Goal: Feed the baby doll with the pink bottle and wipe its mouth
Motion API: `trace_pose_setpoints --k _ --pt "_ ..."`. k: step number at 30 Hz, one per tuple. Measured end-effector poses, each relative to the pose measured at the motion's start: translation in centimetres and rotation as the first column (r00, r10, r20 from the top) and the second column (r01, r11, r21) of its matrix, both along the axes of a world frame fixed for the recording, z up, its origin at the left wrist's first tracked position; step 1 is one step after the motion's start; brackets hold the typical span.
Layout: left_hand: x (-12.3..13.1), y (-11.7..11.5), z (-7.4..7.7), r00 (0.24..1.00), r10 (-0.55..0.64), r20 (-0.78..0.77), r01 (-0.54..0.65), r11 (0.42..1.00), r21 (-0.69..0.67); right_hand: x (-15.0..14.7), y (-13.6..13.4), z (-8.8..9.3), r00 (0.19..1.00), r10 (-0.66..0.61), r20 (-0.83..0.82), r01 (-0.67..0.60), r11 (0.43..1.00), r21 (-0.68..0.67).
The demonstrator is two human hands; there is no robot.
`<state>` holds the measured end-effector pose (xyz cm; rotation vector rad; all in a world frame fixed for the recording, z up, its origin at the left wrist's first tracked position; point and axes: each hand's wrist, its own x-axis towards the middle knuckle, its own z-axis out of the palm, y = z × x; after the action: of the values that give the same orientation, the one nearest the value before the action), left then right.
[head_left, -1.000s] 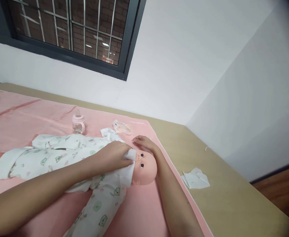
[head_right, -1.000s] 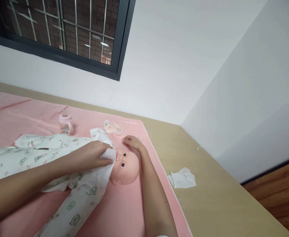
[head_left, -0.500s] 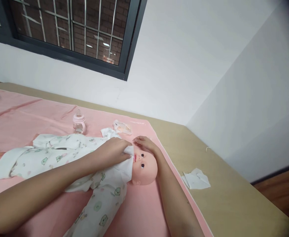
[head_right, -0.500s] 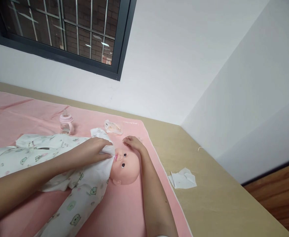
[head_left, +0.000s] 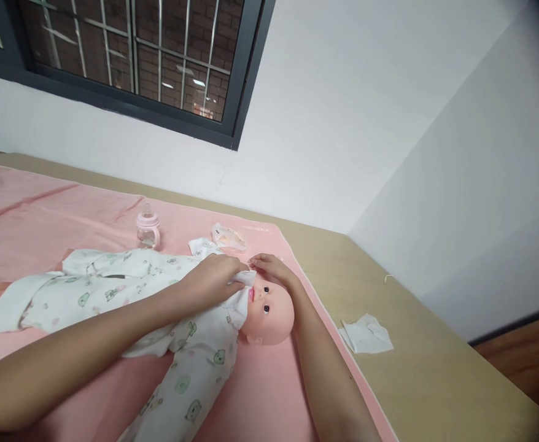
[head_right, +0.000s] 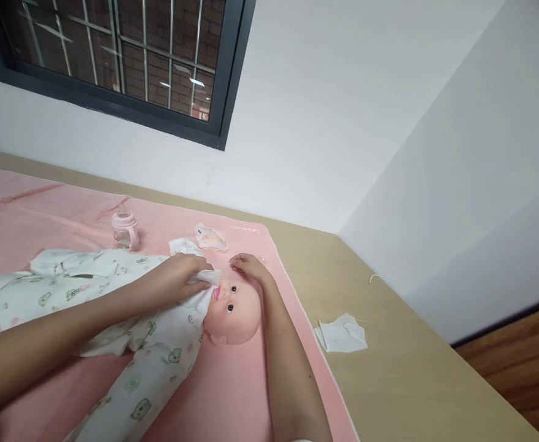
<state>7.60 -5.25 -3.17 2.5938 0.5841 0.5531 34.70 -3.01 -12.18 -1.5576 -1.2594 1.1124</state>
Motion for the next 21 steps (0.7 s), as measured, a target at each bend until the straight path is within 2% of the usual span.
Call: trace_pose_setpoints --k 15,21 --pt "0.0 0.52 -0.34 0.998 0.002 0.057 -0.001 1.0 -0.029 -0.11 -0.12 -0.12 0.999 -0.02 0.026 0.02 1.0 0.005" --pt "-0.26 -0.3 0.24 0.989 -0.066 0.132 0.08 0.992 -0.102 0.45 0.15 -0.7 1.0 0.001 -0.004 -0.001 1.0 0.011"
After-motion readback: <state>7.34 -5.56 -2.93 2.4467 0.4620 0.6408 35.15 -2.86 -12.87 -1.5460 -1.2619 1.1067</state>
